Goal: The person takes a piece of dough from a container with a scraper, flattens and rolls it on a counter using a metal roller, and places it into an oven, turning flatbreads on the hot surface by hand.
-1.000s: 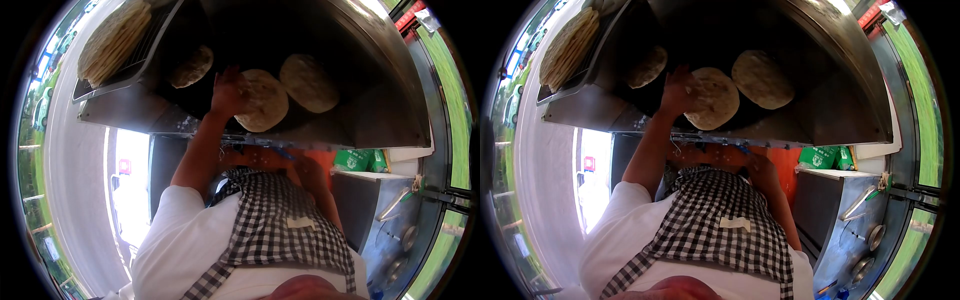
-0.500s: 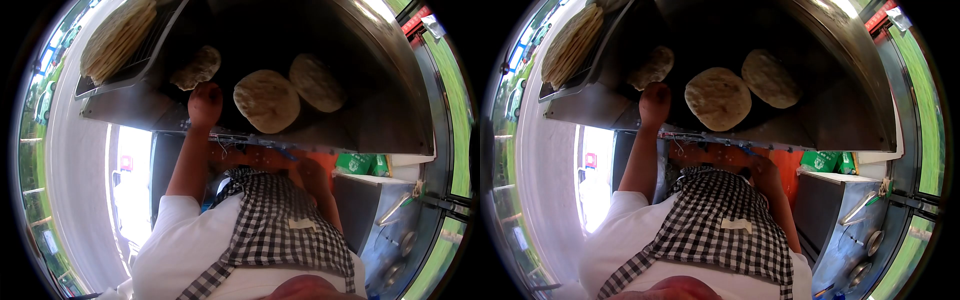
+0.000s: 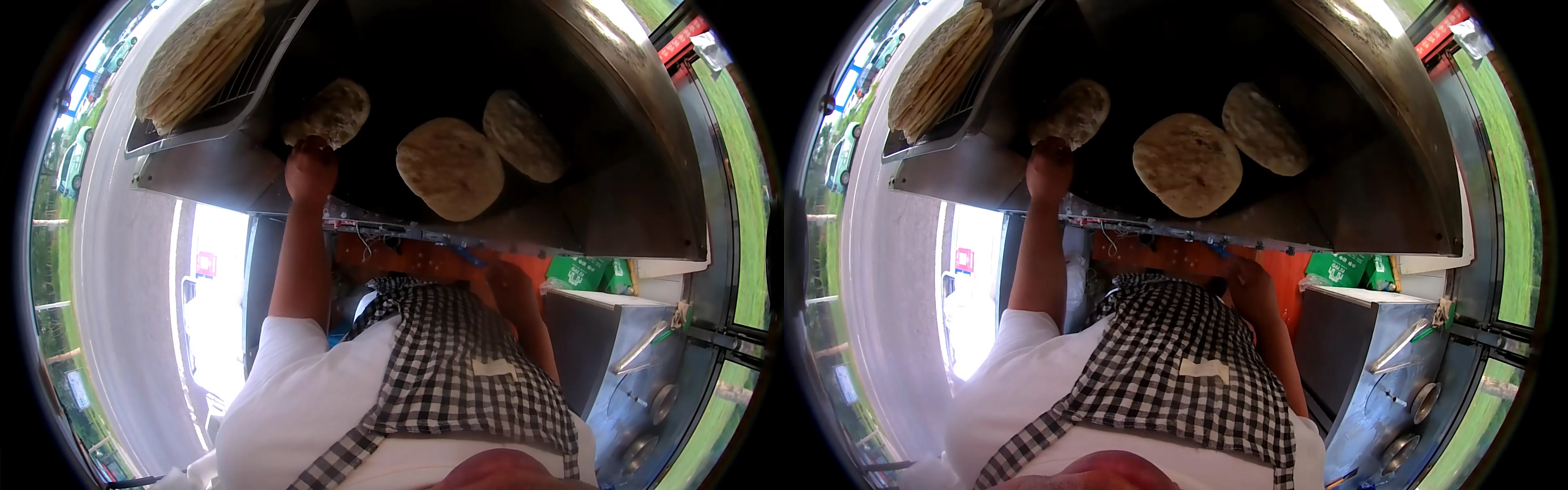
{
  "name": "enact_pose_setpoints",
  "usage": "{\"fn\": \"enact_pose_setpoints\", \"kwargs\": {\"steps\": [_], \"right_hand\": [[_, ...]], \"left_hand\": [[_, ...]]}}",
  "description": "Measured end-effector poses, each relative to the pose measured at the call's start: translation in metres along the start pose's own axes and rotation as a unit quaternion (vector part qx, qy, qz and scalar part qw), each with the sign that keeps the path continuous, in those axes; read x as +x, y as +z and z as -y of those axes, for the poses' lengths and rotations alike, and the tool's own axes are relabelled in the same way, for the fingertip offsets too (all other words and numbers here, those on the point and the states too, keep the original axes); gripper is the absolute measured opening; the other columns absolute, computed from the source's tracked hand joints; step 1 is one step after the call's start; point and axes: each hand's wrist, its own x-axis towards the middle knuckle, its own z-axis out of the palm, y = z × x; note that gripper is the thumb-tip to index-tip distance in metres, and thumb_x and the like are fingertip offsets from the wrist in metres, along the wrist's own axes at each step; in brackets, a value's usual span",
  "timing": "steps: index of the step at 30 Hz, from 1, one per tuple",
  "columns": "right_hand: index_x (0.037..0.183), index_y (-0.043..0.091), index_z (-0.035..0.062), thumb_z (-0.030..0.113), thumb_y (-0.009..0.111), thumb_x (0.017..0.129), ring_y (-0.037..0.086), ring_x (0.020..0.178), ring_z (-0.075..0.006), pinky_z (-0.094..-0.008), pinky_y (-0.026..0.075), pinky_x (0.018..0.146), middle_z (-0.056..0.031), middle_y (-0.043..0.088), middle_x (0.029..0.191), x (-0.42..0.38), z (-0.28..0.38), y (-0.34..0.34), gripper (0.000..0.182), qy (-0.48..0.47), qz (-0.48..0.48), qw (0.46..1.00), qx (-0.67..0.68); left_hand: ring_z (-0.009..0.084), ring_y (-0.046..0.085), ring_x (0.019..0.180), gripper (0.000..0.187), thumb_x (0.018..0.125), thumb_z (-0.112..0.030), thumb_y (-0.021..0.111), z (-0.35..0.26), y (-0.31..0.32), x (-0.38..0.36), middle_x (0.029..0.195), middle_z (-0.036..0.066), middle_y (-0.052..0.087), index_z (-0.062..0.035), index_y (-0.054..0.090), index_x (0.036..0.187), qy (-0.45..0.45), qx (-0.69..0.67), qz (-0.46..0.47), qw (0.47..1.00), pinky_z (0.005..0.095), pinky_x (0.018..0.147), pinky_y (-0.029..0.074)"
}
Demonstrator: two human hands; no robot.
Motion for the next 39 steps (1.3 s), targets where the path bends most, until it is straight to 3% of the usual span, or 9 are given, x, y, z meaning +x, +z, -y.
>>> {"fn": "enact_pose_setpoints", "kwargs": {"steps": [2,8,11,14,22,26,29,36,39], "right_hand": [[0.122,0.071,0.0000,0.013,0.066,0.098,0.072,0.104,-0.0424,-0.0457,0.058,0.087,-0.0253,0.073,0.113,-0.001,-0.001,0.000,0.028,0.005,0.003,1.000,-0.005],[0.123,0.070,-0.0004,0.016,0.068,0.099,0.073,0.102,-0.0410,-0.0451,0.058,0.085,-0.0251,0.073,0.112,-0.003,0.000,0.000,0.029,0.020,-0.004,1.000,0.003],[0.123,0.070,0.0002,0.017,0.068,0.099,0.073,0.101,-0.0407,-0.0453,0.059,0.085,-0.0249,0.073,0.112,-0.004,0.001,-0.001,0.029,0.018,-0.002,1.000,0.008],[0.121,0.071,0.0008,0.018,0.068,0.099,0.073,0.100,-0.0412,-0.0456,0.058,0.084,-0.0247,0.073,0.110,-0.006,-0.002,0.000,0.027,0.005,-0.011,1.000,0.020],[0.116,0.070,0.0014,0.018,0.067,0.099,0.072,0.099,-0.0431,-0.0478,0.058,0.081,-0.0245,0.072,0.108,-0.009,-0.001,0.001,0.024,0.006,-0.016,1.000,0.002],[0.115,0.070,0.0018,0.019,0.067,0.099,0.071,0.099,-0.0445,-0.0490,0.057,0.081,-0.0251,0.072,0.109,-0.009,-0.006,0.005,0.024,-0.016,-0.015,1.000,-0.017],[0.117,0.070,0.0020,0.020,0.067,0.099,0.070,0.102,-0.0450,-0.0493,0.057,0.083,-0.0252,0.072,0.111,-0.008,-0.004,0.006,0.025,-0.018,-0.002,0.999,-0.026],[0.121,0.070,0.0034,0.021,0.067,0.099,0.070,0.106,-0.0444,-0.0488,0.057,0.087,-0.0250,0.072,0.116,-0.007,0.005,0.011,0.029,0.027,0.015,0.999,-0.012],[0.121,0.071,0.0037,0.021,0.067,0.099,0.071,0.106,-0.0438,-0.0485,0.057,0.087,-0.0248,0.072,0.116,-0.009,0.009,0.021,0.028,0.030,0.014,0.999,-0.006]], "left_hand": [[0.0421,0.072,0.094,0.016,0.089,-0.018,0.066,0.003,0.003,0.003,0.100,0.019,0.073,-0.0089,0.075,0.098,-0.008,0.004,-0.003,1.000,0.0520,0.080,0.059],[0.0410,0.072,0.105,0.034,0.096,-0.033,0.056,0.004,0.023,0.011,0.108,0.022,0.074,-0.0064,0.076,0.102,-0.054,0.112,0.184,0.975,0.0523,0.091,0.058],[0.0427,0.074,0.101,0.031,0.096,-0.034,0.060,-0.003,0.025,0.009,0.106,0.021,0.075,-0.0086,0.079,0.099,0.028,0.138,0.291,0.946,0.0526,0.092,0.060],[0.0424,0.074,0.098,0.031,0.096,-0.034,0.060,-0.040,0.000,-0.006,0.106,0.020,0.075,-0.0099,0.079,0.098,0.032,0.011,0.297,0.954,0.0514,0.090,0.060],[0.0382,0.074,0.091,0.019,0.088,-0.024,0.072,-0.009,-0.022,-0.002,0.101,0.017,0.075,-0.0126,0.079,0.101,0.006,-0.046,0.072,0.996,0.0491,0.079,0.060],[0.0373,0.073,0.095,0.026,0.085,-0.027,0.075,0.012,-0.021,0.005,0.104,0.016,0.075,-0.0117,0.078,0.106,-0.033,-0.036,0.102,0.994,0.0495,0.082,0.060],[0.0355,0.075,0.090,0.034,0.084,-0.033,0.079,0.009,-0.010,0.006,0.096,0.015,0.076,-0.0128,0.076,0.112,0.024,0.027,0.155,0.987,0.0469,0.081,0.060],[0.0320,0.074,0.103,0.050,0.081,-0.052,0.082,-0.046,0.001,0.019,0.112,0.013,0.075,-0.0167,0.076,0.116,0.006,0.064,0.283,0.957,0.0460,0.091,0.059],[0.0324,0.074,0.101,0.049,0.082,-0.051,0.082,-0.041,0.004,0.023,0.109,0.013,0.076,-0.0167,0.077,0.116,0.024,0.080,0.270,0.959,0.0456,0.091,0.059]]}}
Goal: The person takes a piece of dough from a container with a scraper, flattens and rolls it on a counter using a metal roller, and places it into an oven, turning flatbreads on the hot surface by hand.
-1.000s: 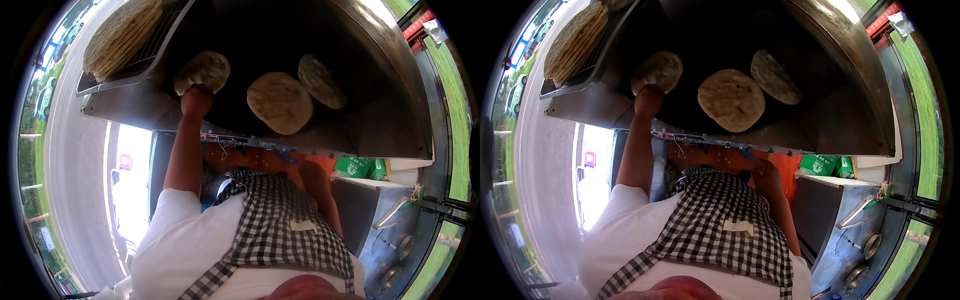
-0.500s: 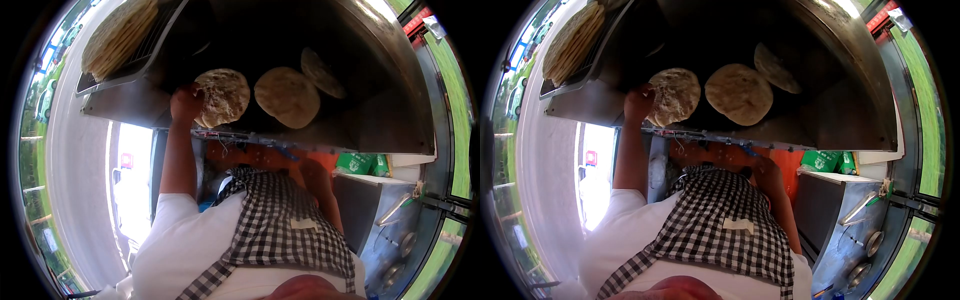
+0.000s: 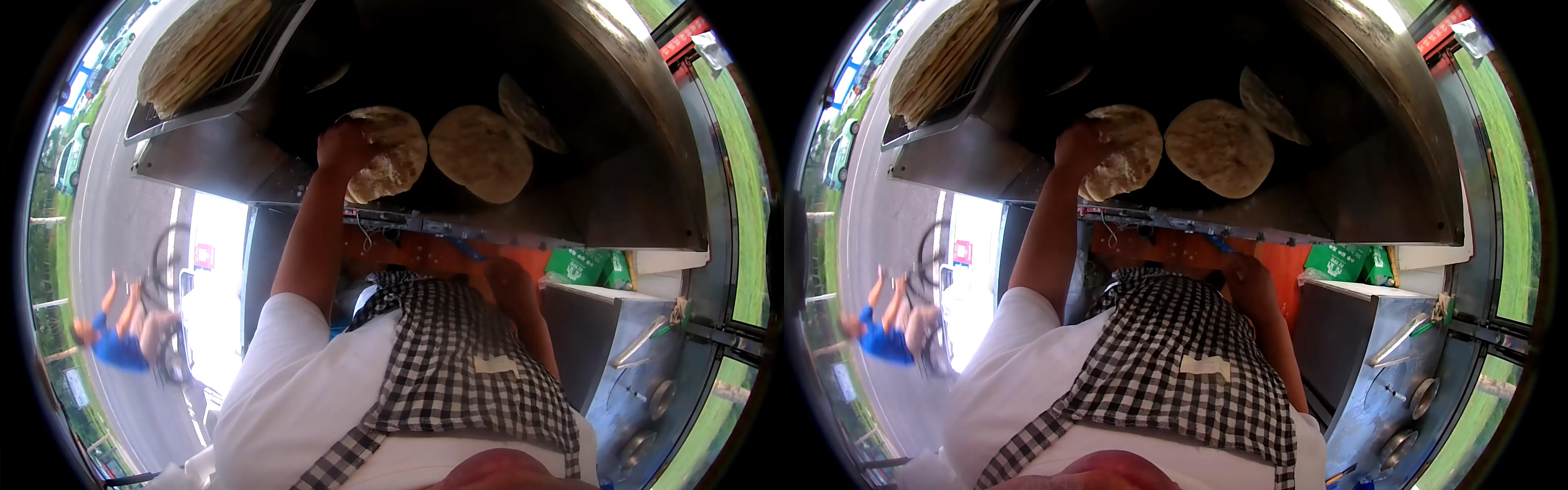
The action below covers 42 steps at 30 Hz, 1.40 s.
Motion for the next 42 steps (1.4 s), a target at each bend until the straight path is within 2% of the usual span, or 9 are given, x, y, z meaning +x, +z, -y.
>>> {"fn": "enact_pose_setpoints", "kwargs": {"steps": [3,9,18,24,28,31,32,35,42], "right_hand": [[0.121,0.071,0.0032,0.022,0.067,0.099,0.071,0.106,-0.0436,-0.0479,0.058,0.087,-0.0251,0.072,0.117,-0.002,0.003,0.005,0.029,0.000,-0.001,1.000,-0.017],[0.120,0.070,-0.0003,0.023,0.068,0.099,0.071,0.105,-0.0440,-0.0472,0.058,0.086,-0.0267,0.071,0.117,-0.009,-0.023,-0.009,0.032,-0.013,-0.023,0.999,-0.020],[0.121,0.070,0.0014,0.023,0.070,0.098,0.071,0.105,-0.0445,-0.0485,0.057,0.086,-0.0262,0.071,0.115,0.001,-0.018,-0.003,0.032,-0.018,0.008,0.999,-0.050],[0.124,0.070,0.0020,0.022,0.070,0.098,0.071,0.106,-0.0436,-0.0479,0.058,0.086,-0.0264,0.071,0.117,0.010,0.002,0.012,0.033,-0.008,0.011,0.998,-0.061],[0.125,0.070,0.0019,0.022,0.070,0.098,0.072,0.105,-0.0425,-0.0467,0.058,0.086,-0.0261,0.071,0.117,0.000,-0.010,-0.013,0.033,0.014,-0.002,1.000,-0.018],[0.124,0.071,0.0013,0.022,0.069,0.099,0.072,0.105,-0.0423,-0.0462,0.058,0.086,-0.0258,0.072,0.116,-0.003,-0.011,-0.012,0.033,0.021,-0.008,1.000,-0.007],[0.123,0.071,0.0011,0.023,0.069,0.099,0.072,0.104,-0.0423,-0.0462,0.058,0.085,-0.0257,0.072,0.116,-0.003,-0.012,-0.012,0.033,0.021,-0.011,1.000,-0.003],[0.122,0.071,0.0008,0.024,0.069,0.099,0.073,0.103,-0.0422,-0.0461,0.058,0.084,-0.0253,0.072,0.115,-0.002,-0.025,-0.012,0.032,-0.003,0.000,1.000,-0.025],[0.120,0.072,0.0009,0.023,0.069,0.098,0.073,0.103,-0.0419,-0.0469,0.058,0.085,-0.0248,0.073,0.114,0.006,-0.022,-0.011,0.031,-0.034,0.005,0.999,-0.033]], "left_hand": [[0.0316,0.075,0.098,0.041,0.086,-0.046,0.081,0.018,0.010,0.003,0.104,0.013,0.077,-0.0153,0.078,0.112,-0.033,-0.129,-0.044,0.990,0.0447,0.088,0.060],[0.0300,0.076,0.093,0.033,0.087,-0.040,0.080,0.021,0.008,-0.006,0.098,0.012,0.077,-0.0125,0.078,0.106,-0.032,-0.174,-0.122,0.977,0.0419,0.082,0.061],[0.0362,0.073,0.106,0.037,0.098,-0.041,0.058,-0.001,0.016,0.002,0.112,0.016,0.075,-0.0113,0.077,0.109,0.059,0.039,0.024,0.997,0.0503,0.095,0.058],[0.0384,0.074,0.099,0.029,0.098,-0.031,0.058,0.015,0.006,0.009,0.106,0.014,0.076,-0.0121,0.078,0.107,0.057,0.089,-0.014,0.994,0.0495,0.087,0.061],[0.0386,0.074,0.096,0.018,0.094,-0.025,0.067,0.009,-0.004,-0.012,0.103,0.017,0.075,-0.0138,0.078,0.102,0.028,-0.134,-0.188,0.973,0.0469,0.081,0.060],[0.0379,0.075,0.094,0.017,0.093,-0.023,0.069,0.017,-0.022,-0.035,0.101,0.016,0.076,-0.0131,0.079,0.101,0.017,-0.149,-0.194,0.969,0.0457,0.081,0.060],[0.0390,0.073,0.086,0.011,0.085,-0.015,0.072,0.019,-0.023,-0.040,0.094,0.016,0.074,-0.0096,0.077,0.093,0.039,-0.163,-0.219,0.961,0.0477,0.076,0.060],[0.0372,0.073,0.085,0.014,0.082,-0.016,0.075,0.016,-0.030,-0.061,0.095,0.015,0.073,-0.0087,0.077,0.094,0.032,-0.181,-0.160,0.970,0.0464,0.075,0.060],[0.0348,0.069,0.097,0.023,0.076,-0.014,0.077,-0.021,-0.030,-0.102,0.098,0.012,0.070,-0.0108,0.074,0.098,0.190,-0.123,-0.042,0.973,0.0476,0.087,0.056]]}}
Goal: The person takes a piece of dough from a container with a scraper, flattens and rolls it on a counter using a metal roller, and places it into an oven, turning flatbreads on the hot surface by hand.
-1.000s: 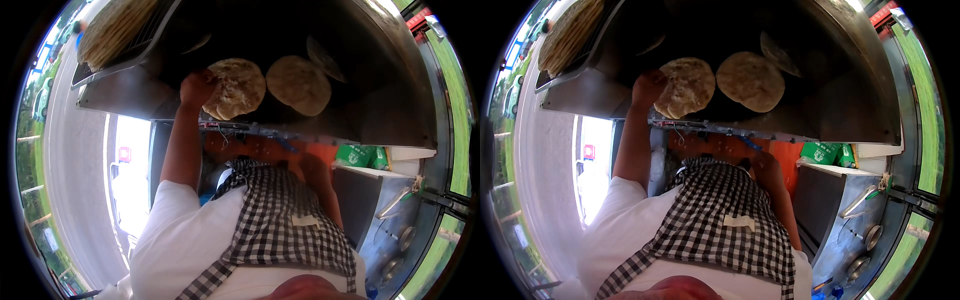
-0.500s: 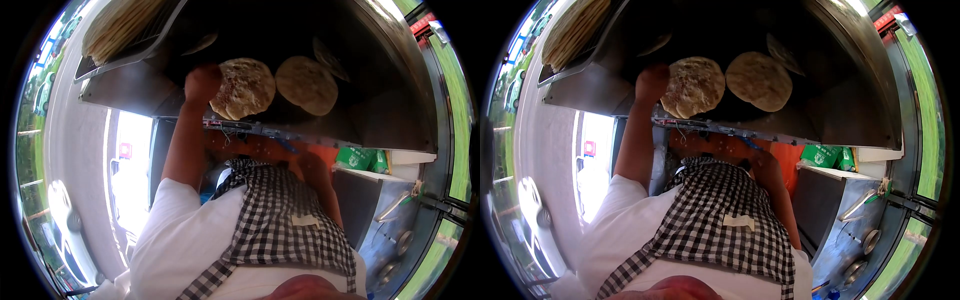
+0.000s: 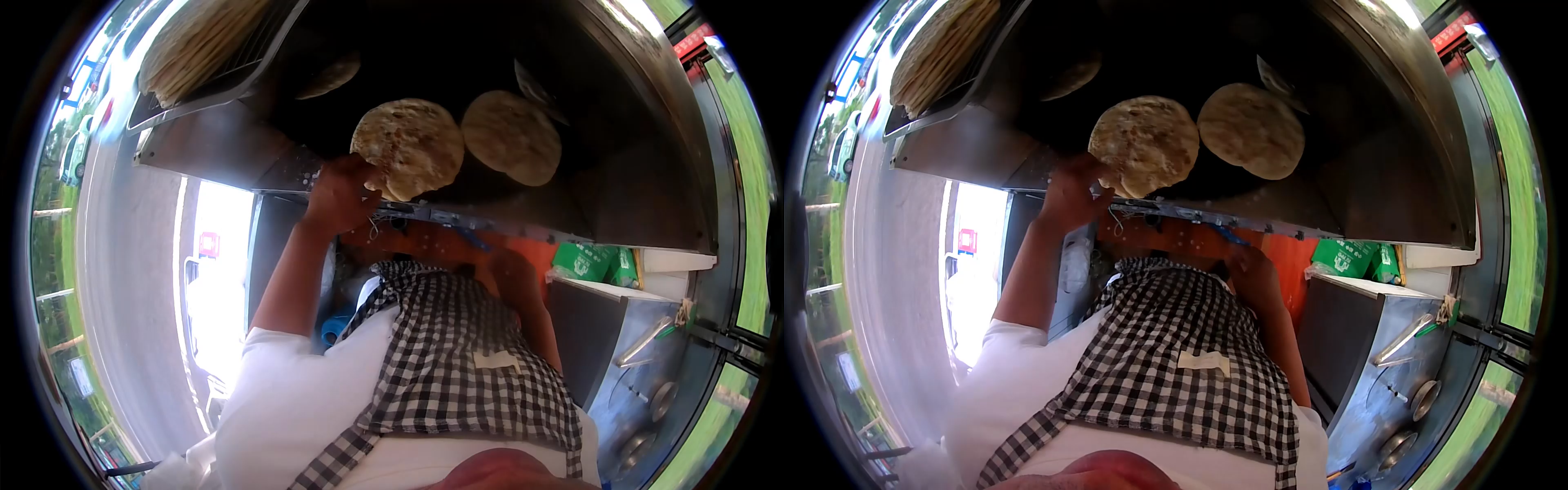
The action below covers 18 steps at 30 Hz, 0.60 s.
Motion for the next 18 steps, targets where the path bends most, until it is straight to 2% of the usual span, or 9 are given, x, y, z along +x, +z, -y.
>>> {"fn": "enact_pose_setpoints", "kwargs": {"steps": [7,12,15,18], "right_hand": [[0.120,0.073,0.0015,0.023,0.067,0.099,0.072,0.107,-0.0425,-0.0455,0.059,0.090,-0.0249,0.073,0.117,0.001,0.013,0.002,0.030,0.017,-0.004,1.000,0.006],[0.119,0.073,0.0019,0.023,0.068,0.099,0.072,0.107,-0.0429,-0.0462,0.058,0.090,-0.0246,0.073,0.117,0.003,0.015,0.007,0.030,0.020,-0.007,1.000,-0.002],[0.119,0.073,0.0022,0.024,0.068,0.098,0.072,0.106,-0.0431,-0.0467,0.058,0.089,-0.0246,0.073,0.116,0.001,0.018,0.009,0.030,0.029,-0.012,1.000,0.003],[0.118,0.073,0.0022,0.024,0.068,0.098,0.072,0.105,-0.0432,-0.0470,0.058,0.089,-0.0246,0.073,0.115,-0.001,0.018,0.003,0.030,0.035,-0.002,0.999,0.009]], "left_hand": [[0.0348,0.068,0.098,0.019,0.076,-0.010,0.076,-0.011,-0.005,-0.008,0.100,0.010,0.070,-0.0102,0.072,0.095,0.014,-0.035,-0.112,0.993,0.0480,0.087,0.055],[0.0350,0.069,0.099,0.019,0.077,-0.007,0.075,0.001,0.006,-0.016,0.102,0.010,0.071,-0.0106,0.071,0.095,0.017,-0.023,-0.100,0.995,0.0473,0.086,0.055],[0.0355,0.068,0.091,0.025,0.076,-0.004,0.078,-0.002,0.007,-0.011,0.095,0.012,0.070,-0.0076,0.070,0.099,0.047,-0.032,-0.141,0.988,0.0447,0.082,0.053],[0.0343,0.069,0.100,0.031,0.075,-0.007,0.079,-0.012,0.008,-0.008,0.105,0.012,0.073,-0.0089,0.072,0.105,0.073,-0.027,-0.115,0.990,0.0440,0.088,0.054]]}}
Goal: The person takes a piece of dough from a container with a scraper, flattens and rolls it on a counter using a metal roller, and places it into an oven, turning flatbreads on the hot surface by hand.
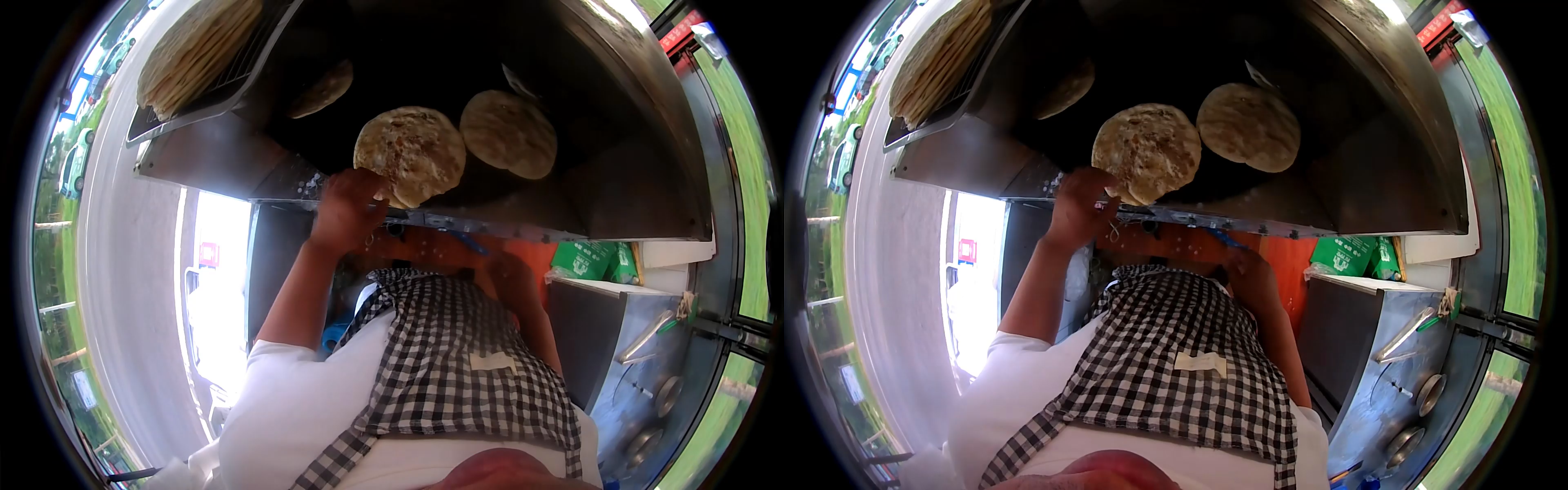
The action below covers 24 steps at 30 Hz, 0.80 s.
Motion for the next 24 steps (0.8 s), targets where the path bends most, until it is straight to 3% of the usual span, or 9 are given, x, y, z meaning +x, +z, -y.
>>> {"fn": "enact_pose_setpoints", "kwargs": {"steps": [6,11,15,17,21,24], "right_hand": [[0.117,0.072,0.0019,0.025,0.068,0.098,0.071,0.104,-0.0437,-0.0480,0.058,0.088,-0.0242,0.073,0.114,-0.002,-0.003,0.007,0.030,-0.019,-0.012,1.000,0.001],[0.115,0.071,0.0008,0.023,0.065,0.099,0.070,0.100,-0.0441,-0.0510,0.057,0.084,-0.0232,0.073,0.112,-0.003,0.001,0.012,0.028,-0.042,-0.015,0.999,-0.018],[0.113,0.070,0.0007,0.018,0.061,0.100,0.069,0.096,-0.0453,-0.0525,0.056,0.080,-0.0242,0.072,0.109,0.009,-0.023,0.022,0.024,-0.153,0.012,0.975,-0.159],[0.113,0.071,0.0011,0.017,0.059,0.101,0.068,0.096,-0.0459,-0.0525,0.055,0.080,-0.0246,0.071,0.109,0.003,-0.009,0.013,0.023,-0.182,0.015,0.966,-0.182],[0.116,0.071,0.0028,0.019,0.061,0.099,0.069,0.099,-0.0464,-0.0521,0.056,0.083,-0.0261,0.072,0.110,0.003,-0.029,0.000,0.026,-0.128,-0.009,0.989,-0.077],[0.121,0.071,0.0051,0.022,0.062,0.099,0.069,0.104,-0.0465,-0.0510,0.056,0.086,-0.0269,0.072,0.113,0.003,-0.031,0.001,0.029,-0.086,0.009,0.996,-0.033]], "left_hand": [[0.0332,0.067,0.112,0.044,0.068,-0.012,0.084,-0.002,0.014,-0.009,0.118,0.009,0.072,-0.0114,0.071,0.110,0.022,0.034,0.069,0.997,0.0480,0.099,0.050],[0.0326,0.068,0.107,0.039,0.065,-0.013,0.080,-0.009,0.023,-0.004,0.112,0.009,0.073,-0.0104,0.070,0.103,0.019,0.037,0.097,0.994,0.0480,0.097,0.049],[0.0315,0.068,0.097,0.027,0.066,-0.012,0.076,-0.012,0.021,0.009,0.100,0.008,0.073,-0.0101,0.070,0.092,0.051,0.039,0.099,0.993,0.0471,0.092,0.049],[0.0308,0.068,0.092,0.021,0.067,-0.011,0.075,-0.012,0.020,0.018,0.094,0.008,0.072,-0.0106,0.069,0.088,0.076,0.016,0.025,0.997,0.0461,0.090,0.050],[0.0299,0.069,0.085,0.018,0.067,-0.006,0.074,-0.042,0.013,0.078,0.087,0.008,0.070,-0.0107,0.069,0.084,0.109,0.006,-0.089,0.990,0.0431,0.088,0.051],[0.0258,0.070,0.083,0.018,0.071,-0.002,0.074,-0.061,-0.029,0.122,0.084,0.008,0.069,-0.0087,0.069,0.087,0.082,0.003,-0.061,0.995,0.0379,0.085,0.054]]}}
